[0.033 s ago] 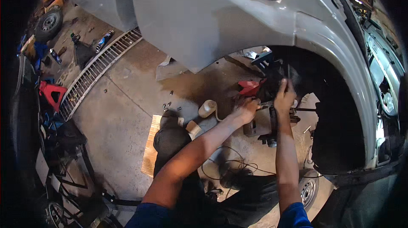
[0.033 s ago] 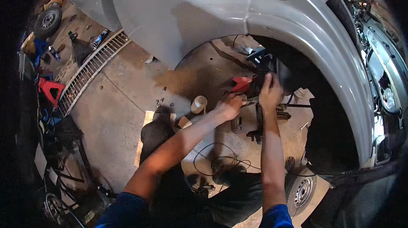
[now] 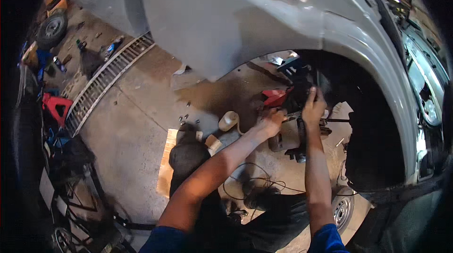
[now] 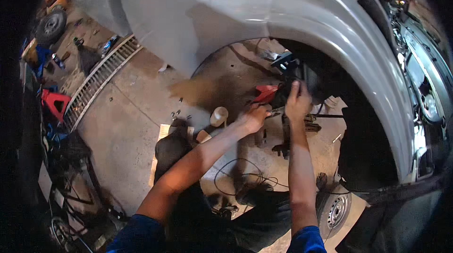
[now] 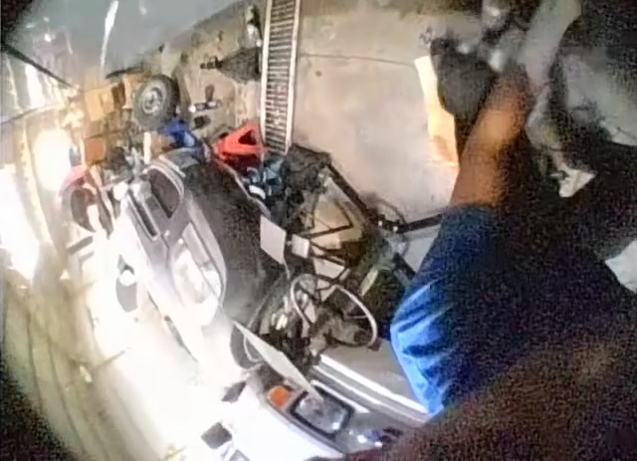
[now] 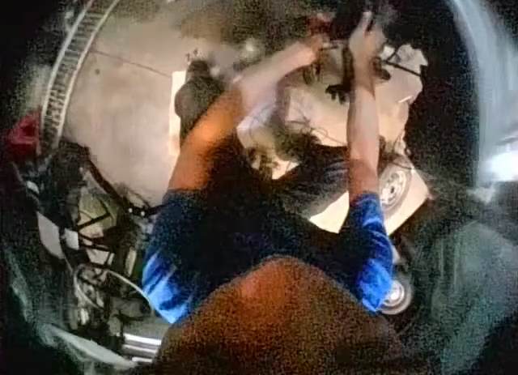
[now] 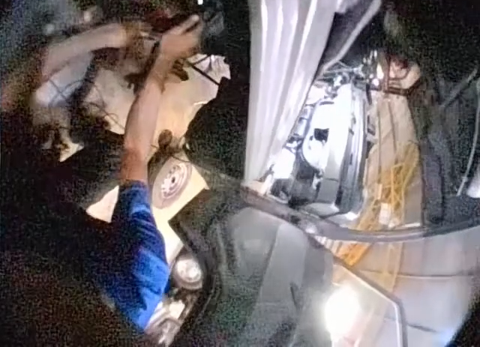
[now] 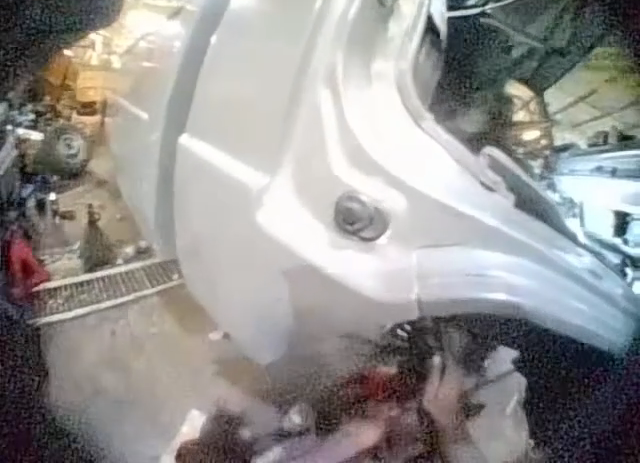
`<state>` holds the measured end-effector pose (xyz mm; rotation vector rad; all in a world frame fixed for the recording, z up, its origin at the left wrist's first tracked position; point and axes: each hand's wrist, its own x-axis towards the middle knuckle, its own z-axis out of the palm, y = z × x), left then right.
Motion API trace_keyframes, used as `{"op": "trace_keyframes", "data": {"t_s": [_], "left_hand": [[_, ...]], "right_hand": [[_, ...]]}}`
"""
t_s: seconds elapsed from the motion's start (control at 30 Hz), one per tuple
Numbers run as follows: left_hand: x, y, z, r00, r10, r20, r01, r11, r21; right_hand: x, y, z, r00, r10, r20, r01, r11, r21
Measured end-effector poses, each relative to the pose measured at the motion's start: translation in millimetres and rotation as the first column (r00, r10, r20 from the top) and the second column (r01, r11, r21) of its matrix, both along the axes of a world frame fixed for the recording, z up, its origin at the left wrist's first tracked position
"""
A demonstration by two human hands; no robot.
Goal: Installing or adjusting brake components on a vehicle's wheel hub.
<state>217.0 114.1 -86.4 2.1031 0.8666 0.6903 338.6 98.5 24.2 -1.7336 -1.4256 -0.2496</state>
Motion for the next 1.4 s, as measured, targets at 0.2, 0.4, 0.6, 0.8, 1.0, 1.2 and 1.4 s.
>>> {"op": "trace_keyframes", "data": {"t_s": [0.2,0.4,0.6,0.8,1.0,1.2,1.4], "left_hand": [[-7,6,9,0.999,-0.001,-0.042,-0.005,0.987,-0.163],[-11,-3,16,0.997,-0.048,-0.065,0.047,0.999,-0.016],[-12,1,-5,1.0,-0.006,0.029,0.006,1.0,-0.004],[-24,-4,45,0.996,-0.028,-0.079,0.013,0.982,-0.186],[-16,2,6,0.998,0.005,0.055,0.004,0.987,-0.159],[0,-8,-2,0.997,0.011,0.071,-0.014,0.999,0.041],[-4,-1,-15,0.999,0.012,0.036,-0.013,1.0,0.015]], "right_hand": [[-5,-27,0,0.994,0.075,-0.075,-0.06,0.98,0.188],[-5,-100,2,1.0,0.02,-0.003,-0.019,0.972,0.233],[2,-120,-9,0.989,0.102,-0.106,-0.075,0.969,0.236],[1,-117,9,0.999,0.008,-0.053,0.004,0.973,0.229],[-12,-77,8,0.99,0.121,-0.065,-0.101,0.961,0.256],[-8,10,3,0.974,-0.226,0.016,0.226,0.963,-0.144],[-12,8,-3,0.998,-0.033,0.059,0.033,0.999,-0.004]]}}
